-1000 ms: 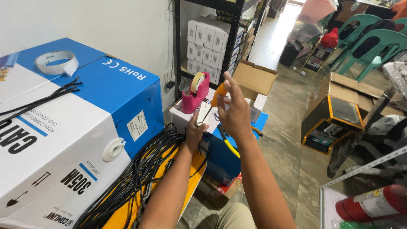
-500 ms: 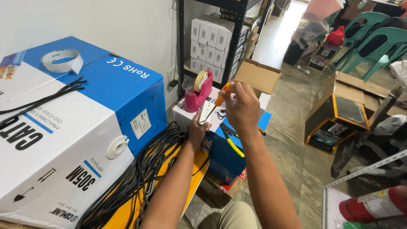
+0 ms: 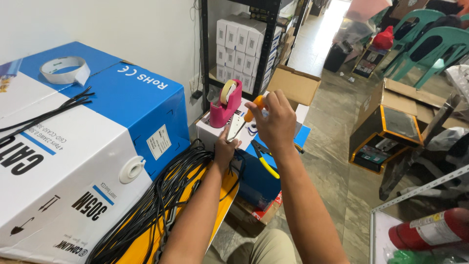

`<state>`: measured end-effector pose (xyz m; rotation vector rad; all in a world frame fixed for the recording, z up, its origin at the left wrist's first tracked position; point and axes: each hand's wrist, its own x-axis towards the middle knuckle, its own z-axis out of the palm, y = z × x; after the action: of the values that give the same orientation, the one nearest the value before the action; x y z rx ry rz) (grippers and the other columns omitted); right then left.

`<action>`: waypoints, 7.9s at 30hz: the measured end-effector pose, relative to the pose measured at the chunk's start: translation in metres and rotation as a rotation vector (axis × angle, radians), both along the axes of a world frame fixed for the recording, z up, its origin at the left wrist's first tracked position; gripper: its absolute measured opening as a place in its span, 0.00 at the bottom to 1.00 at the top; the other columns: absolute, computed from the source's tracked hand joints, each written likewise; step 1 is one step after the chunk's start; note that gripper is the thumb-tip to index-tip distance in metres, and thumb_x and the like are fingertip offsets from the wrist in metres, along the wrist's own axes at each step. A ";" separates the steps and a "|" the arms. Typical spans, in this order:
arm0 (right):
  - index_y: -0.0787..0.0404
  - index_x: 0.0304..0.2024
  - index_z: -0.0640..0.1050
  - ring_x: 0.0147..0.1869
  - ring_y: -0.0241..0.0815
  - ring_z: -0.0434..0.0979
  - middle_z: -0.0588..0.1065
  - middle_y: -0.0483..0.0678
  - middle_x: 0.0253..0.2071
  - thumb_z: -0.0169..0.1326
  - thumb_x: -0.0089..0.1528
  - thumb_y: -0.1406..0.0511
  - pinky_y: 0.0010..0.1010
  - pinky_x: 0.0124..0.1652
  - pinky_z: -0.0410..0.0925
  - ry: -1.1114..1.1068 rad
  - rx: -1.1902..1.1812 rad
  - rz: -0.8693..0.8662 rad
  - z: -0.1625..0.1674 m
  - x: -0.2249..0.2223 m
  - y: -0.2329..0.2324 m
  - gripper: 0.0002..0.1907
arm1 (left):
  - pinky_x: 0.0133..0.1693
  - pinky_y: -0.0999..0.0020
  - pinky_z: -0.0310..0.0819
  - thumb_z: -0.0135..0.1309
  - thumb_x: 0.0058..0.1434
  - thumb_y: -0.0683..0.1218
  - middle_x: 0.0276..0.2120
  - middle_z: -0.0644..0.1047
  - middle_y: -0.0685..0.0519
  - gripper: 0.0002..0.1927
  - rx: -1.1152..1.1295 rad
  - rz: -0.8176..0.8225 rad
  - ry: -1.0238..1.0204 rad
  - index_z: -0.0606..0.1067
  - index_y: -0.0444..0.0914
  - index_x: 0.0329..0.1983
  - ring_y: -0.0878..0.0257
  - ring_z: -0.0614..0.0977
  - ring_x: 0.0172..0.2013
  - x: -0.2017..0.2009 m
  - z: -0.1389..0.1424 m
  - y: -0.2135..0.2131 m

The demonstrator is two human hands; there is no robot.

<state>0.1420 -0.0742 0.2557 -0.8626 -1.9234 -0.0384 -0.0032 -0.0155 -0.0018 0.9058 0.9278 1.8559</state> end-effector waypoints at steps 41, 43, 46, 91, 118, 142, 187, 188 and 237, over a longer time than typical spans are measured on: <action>0.62 0.52 0.66 0.55 0.52 0.81 0.76 0.56 0.53 0.64 0.65 0.72 0.36 0.46 0.80 0.348 0.098 0.074 -0.102 0.020 0.048 0.20 | 0.44 0.70 0.80 0.54 0.61 0.35 0.55 0.76 0.48 0.32 -0.149 0.117 -0.056 0.64 0.33 0.70 0.62 0.81 0.47 0.006 0.004 0.003; 0.63 0.50 0.67 0.55 0.54 0.81 0.76 0.56 0.53 0.63 0.63 0.74 0.37 0.45 0.79 0.252 0.116 0.066 -0.120 0.018 0.053 0.19 | 0.44 0.68 0.80 0.55 0.61 0.37 0.53 0.77 0.48 0.30 -0.140 0.113 -0.091 0.65 0.33 0.69 0.61 0.80 0.46 0.006 0.002 0.006; 0.60 0.47 0.71 0.52 0.52 0.81 0.78 0.51 0.53 0.61 0.57 0.75 0.39 0.45 0.77 0.066 0.061 0.090 -0.145 0.015 0.053 0.18 | 0.47 0.67 0.77 0.56 0.63 0.39 0.52 0.78 0.49 0.27 -0.117 0.149 -0.066 0.69 0.32 0.66 0.61 0.80 0.48 0.004 0.001 0.010; 0.54 0.43 0.78 0.37 0.34 0.72 0.75 0.39 0.33 0.49 0.70 0.57 0.29 0.36 0.63 0.610 -1.802 0.757 -0.221 0.029 0.043 0.11 | 0.57 0.55 0.79 0.47 0.70 0.55 0.56 0.76 0.39 0.26 0.031 -0.234 -0.389 0.62 0.34 0.63 0.47 0.80 0.56 0.011 0.011 -0.002; 0.65 0.53 0.76 0.33 0.38 0.76 0.75 0.45 0.35 0.47 0.70 0.65 0.30 0.33 0.68 0.274 -1.264 0.452 -0.183 0.028 0.037 0.13 | 0.48 0.63 0.83 0.52 0.68 0.50 0.55 0.75 0.41 0.28 0.087 -0.301 -0.250 0.58 0.38 0.67 0.53 0.83 0.51 0.006 0.050 -0.019; 0.57 0.69 0.67 0.27 0.31 0.69 0.77 0.51 0.37 0.49 0.69 0.61 0.19 0.31 0.64 0.354 -1.478 0.754 -0.185 0.050 0.033 0.25 | 0.47 0.61 0.79 0.51 0.71 0.49 0.53 0.75 0.46 0.24 0.089 -0.047 -0.304 0.57 0.43 0.65 0.59 0.79 0.46 0.004 0.034 -0.003; 0.62 0.49 0.74 0.43 0.35 0.75 0.76 0.41 0.37 0.52 0.68 0.65 0.31 0.51 0.65 0.732 -1.458 0.950 -0.214 0.038 0.026 0.09 | 0.37 0.65 0.86 0.56 0.65 0.54 0.47 0.81 0.47 0.24 -0.197 -0.401 -0.191 0.70 0.34 0.57 0.57 0.86 0.45 -0.010 0.083 -0.019; 0.62 0.49 0.74 0.42 0.35 0.75 0.76 0.41 0.36 0.52 0.69 0.64 0.32 0.54 0.67 0.750 -1.470 1.023 -0.214 0.038 0.023 0.09 | 0.37 0.66 0.85 0.56 0.65 0.54 0.48 0.82 0.46 0.25 -0.201 -0.463 -0.222 0.71 0.34 0.58 0.57 0.86 0.46 -0.012 0.081 -0.019; 0.60 0.52 0.70 0.42 0.40 0.77 0.79 0.52 0.43 0.56 0.65 0.70 0.33 0.41 0.73 0.665 -0.959 0.415 -0.180 0.060 0.068 0.14 | 0.33 0.66 0.81 0.59 0.58 0.34 0.48 0.82 0.42 0.32 -0.320 -0.350 0.305 0.62 0.38 0.64 0.56 0.87 0.37 -0.014 0.066 -0.010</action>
<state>0.2018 -0.0065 0.0757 -0.8795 -1.3787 1.3357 -0.0174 -0.0257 0.0643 1.0860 1.1304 1.2527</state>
